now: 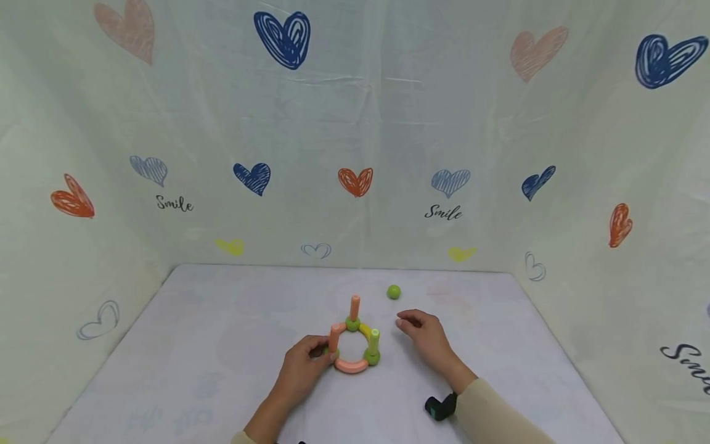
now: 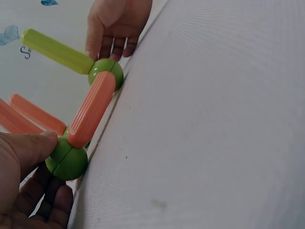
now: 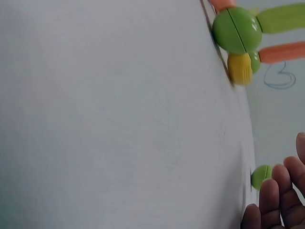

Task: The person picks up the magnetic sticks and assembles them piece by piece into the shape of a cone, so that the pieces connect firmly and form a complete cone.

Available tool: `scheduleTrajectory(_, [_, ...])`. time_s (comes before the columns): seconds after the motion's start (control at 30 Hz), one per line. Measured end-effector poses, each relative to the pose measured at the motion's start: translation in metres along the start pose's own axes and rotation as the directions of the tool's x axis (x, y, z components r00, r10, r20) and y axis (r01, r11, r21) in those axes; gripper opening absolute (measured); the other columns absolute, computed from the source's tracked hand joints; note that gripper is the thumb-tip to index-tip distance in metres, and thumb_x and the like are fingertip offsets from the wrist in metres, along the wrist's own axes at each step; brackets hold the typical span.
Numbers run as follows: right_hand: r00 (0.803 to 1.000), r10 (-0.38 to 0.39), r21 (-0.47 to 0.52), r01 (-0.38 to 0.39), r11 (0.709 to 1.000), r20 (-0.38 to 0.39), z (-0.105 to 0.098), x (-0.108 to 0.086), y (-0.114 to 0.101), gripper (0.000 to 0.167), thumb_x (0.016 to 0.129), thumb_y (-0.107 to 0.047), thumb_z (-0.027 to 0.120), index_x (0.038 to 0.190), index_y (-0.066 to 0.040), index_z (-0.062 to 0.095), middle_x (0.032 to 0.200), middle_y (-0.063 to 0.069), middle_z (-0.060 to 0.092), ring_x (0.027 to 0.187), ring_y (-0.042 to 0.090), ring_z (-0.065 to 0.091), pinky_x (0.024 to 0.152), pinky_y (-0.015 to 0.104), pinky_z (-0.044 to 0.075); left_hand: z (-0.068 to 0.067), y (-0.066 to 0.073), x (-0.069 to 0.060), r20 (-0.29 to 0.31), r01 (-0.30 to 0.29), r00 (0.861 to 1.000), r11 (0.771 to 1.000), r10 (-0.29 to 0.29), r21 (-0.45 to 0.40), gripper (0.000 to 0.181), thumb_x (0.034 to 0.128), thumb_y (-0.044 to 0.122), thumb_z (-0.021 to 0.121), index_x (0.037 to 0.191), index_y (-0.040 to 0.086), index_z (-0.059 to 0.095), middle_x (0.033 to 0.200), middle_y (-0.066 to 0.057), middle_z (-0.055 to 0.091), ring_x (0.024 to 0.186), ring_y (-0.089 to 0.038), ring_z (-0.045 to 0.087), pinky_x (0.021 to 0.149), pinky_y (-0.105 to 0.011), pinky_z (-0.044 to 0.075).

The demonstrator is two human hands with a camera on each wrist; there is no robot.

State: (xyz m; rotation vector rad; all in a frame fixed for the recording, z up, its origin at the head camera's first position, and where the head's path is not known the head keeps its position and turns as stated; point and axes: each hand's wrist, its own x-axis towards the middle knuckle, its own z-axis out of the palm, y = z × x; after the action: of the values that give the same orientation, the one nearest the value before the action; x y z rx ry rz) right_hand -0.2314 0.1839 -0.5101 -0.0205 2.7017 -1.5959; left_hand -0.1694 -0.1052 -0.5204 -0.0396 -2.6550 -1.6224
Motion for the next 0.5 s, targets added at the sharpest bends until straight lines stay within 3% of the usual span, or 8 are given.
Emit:
scheduleTrajectory(0.27, [0.995,0.028,-0.024,-0.03,0.999,-0.098,-0.011,0.039,0.0,0.039,0.101,-0.024,0.072,0.135,-0.005,0.068,0.122,0.012,0.072,0.111,0.027,0.063,0.09,0.037,0.054,-0.001,0.0,0.0,-0.006,0.005,1.0,1.0,-0.005,-0.002,0.031,0.0905,0.019,0.083,0.119,0.011,0.075,0.118,0.0,0.073,0.109,-0.016,0.067,0.095,-0.038,0.056])
scheduleTrajectory(0.5, [0.997,0.001,-0.072,-0.007,0.997,-0.082,-0.009,0.064,-0.004,0.05,0.099,-0.022,0.074,0.144,-0.005,0.062,0.134,0.019,0.066,0.121,0.032,0.057,0.103,0.049,0.048,0.0,-0.002,-0.001,-0.007,-0.002,1.0,1.0,0.002,-0.004,0.029,0.0909,0.019,0.083,0.118,0.012,0.076,0.117,0.001,0.072,0.109,-0.016,0.067,0.095,-0.037,0.056])
